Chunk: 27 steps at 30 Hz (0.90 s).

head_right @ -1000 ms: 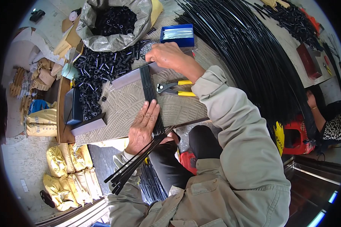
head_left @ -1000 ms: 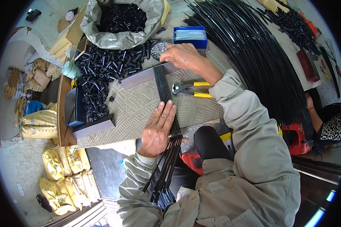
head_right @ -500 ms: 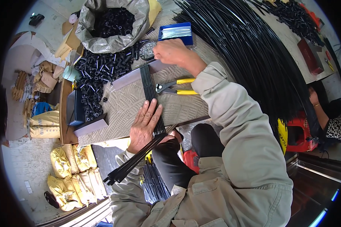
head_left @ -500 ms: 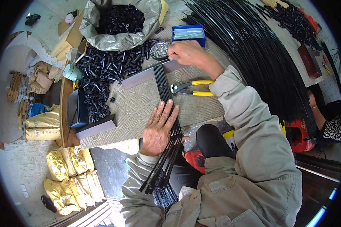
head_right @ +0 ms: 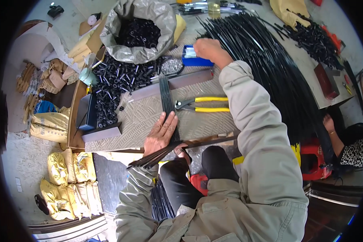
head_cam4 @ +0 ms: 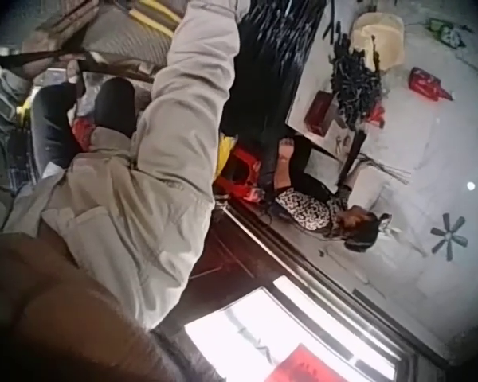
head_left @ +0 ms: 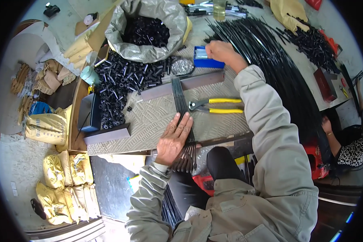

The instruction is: Assembling umbrella frames by inserting wire ribs into a central hub and trimming them with pliers.

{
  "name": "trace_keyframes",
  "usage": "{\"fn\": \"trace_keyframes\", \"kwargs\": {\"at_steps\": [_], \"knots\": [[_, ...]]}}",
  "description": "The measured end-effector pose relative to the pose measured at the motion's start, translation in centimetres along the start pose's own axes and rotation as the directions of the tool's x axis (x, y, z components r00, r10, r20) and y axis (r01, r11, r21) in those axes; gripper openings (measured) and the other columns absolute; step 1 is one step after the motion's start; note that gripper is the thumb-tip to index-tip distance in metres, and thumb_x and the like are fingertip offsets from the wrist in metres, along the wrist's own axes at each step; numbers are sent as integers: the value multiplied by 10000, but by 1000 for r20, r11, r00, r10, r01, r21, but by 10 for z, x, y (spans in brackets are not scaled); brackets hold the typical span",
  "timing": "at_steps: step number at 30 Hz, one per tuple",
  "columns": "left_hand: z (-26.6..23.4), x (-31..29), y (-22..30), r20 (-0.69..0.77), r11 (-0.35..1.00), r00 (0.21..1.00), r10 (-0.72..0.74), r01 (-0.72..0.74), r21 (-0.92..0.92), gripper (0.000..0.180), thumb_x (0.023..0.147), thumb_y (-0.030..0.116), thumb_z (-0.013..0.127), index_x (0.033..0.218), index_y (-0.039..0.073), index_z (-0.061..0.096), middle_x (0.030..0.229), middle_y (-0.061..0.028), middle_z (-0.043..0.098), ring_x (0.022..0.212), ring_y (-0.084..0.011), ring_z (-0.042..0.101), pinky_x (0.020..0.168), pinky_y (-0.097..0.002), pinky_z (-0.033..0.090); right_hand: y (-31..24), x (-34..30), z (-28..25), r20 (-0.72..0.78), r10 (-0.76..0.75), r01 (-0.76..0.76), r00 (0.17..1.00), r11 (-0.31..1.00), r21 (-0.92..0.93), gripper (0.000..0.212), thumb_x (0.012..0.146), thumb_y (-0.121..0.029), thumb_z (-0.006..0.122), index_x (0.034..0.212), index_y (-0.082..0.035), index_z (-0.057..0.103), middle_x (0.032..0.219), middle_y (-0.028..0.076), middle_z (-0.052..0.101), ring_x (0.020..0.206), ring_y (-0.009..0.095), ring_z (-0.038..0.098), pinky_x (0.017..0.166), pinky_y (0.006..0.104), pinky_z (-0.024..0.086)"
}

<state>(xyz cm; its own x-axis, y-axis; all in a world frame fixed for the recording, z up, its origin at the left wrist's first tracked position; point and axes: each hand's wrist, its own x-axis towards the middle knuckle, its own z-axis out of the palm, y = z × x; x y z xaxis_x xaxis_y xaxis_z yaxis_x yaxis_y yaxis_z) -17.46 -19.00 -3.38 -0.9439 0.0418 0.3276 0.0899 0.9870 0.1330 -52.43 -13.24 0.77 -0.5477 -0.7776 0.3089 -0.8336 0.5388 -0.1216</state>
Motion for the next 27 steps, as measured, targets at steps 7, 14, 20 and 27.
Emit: {"fn": "trace_keyframes", "kwargs": {"at_steps": [7, 14, 20, 27], "knots": [[5, -11, 7, -38, 999, 999, 36, -35, 35, 777, 700, 506, 586, 1300, 55, 382, 1367, -89, 353, 1257, -311, 329, 1007, -385, 322, 11, -10, 26, -192, 3, -3, 981, 1000, -2, 90, 697, -104, 561, 649, -160, 613, 747, 86, 573, 774, 291, 597, 640, 397, 473], [18, -15, 5, -80, 996, 994, 69, -64, 62, 825, 690, 530, 578, 1336, 81, 331, 1404, -78, 295, 1291, -285, 281, 1027, -419, 263, -23, -47, -30, -386, -32, 236, 922, 837, 494, 38, 784, 6, 472, 768, -13, 501, 825, 92, 574, 705, 208, 611, 586, 322, 470], [-35, -1, 16, -191, 860, 981, -13, -87, -503, 755, 723, 406, 658, 1325, 61, 361, 1380, -97, 345, 1288, -257, 297, 1047, -386, 205, -127, -179, -161, -87, -118, 117, 989, 276, 954, 112, 855, -5, 434, 957, -8, 480, 920, 81, 553, 642, 112, 580, 569, 245, 462], [-119, 10, 64, -150, 230, 960, -238, -94, -969, 291, 816, 29, 593, 1105, -6, 579, 1004, -108, 634, 986, -156, 568, 887, -270, 429, -166, -245, -172, -456, -377, 512, 806, 831, 218, 104, 779, -49, 577, 881, -58, 595, 806, 35, 538, 630, 143, 547, 570, 226, 445]]}}
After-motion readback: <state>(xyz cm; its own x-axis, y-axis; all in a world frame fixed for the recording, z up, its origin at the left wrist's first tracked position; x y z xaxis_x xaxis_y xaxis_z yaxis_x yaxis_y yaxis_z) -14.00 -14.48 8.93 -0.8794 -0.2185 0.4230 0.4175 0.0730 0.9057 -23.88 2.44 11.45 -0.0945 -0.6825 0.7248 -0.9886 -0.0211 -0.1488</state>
